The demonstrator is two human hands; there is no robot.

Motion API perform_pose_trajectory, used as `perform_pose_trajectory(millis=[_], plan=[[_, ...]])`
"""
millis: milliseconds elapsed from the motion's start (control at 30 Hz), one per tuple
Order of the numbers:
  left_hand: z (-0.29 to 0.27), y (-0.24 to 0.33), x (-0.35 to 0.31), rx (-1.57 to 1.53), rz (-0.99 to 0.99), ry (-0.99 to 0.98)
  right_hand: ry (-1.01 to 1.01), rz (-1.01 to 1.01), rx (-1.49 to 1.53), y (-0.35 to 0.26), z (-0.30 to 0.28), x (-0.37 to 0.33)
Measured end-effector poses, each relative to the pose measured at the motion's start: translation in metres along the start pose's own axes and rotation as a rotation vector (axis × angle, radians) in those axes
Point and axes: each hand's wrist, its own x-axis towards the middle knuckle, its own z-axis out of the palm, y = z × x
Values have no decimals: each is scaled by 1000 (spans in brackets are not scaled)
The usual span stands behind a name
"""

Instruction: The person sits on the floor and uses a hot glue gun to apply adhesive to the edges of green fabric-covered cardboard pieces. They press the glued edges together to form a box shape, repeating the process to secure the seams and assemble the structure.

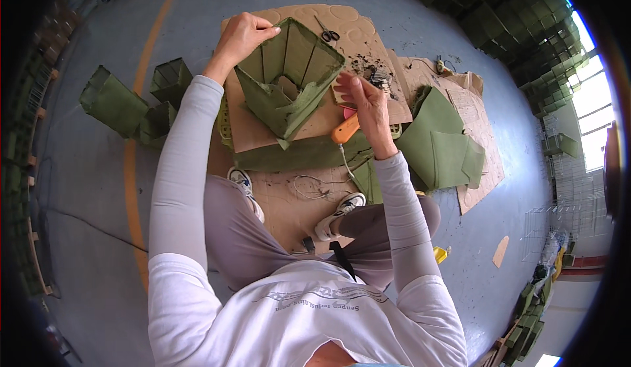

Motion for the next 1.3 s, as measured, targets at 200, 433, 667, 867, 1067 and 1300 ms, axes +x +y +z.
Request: perform_pose_trajectory(millis=[200, 433, 667, 867, 1067, 1300], plan=[[-6, -19, 4, -27, -62, -31, 187, -90, -85, 4, 9, -1], [-11, -25, 13, -38, 48, 226, 245, -491, -338, -29, 20, 38], [-13, 29, -95, 90, 474, 636, 196, -823, -564, 2, 7, 12], [-2, 38, -128, 67, 464, 475, 98, -866, -590, 4, 12, 33], [8, 27, -121, 94, 454, 463, -63, -904, -712, -12, 2, 53], [5, 23, -111, 72, 431, 415, -497, -869, -758, -50, -16, 85]])
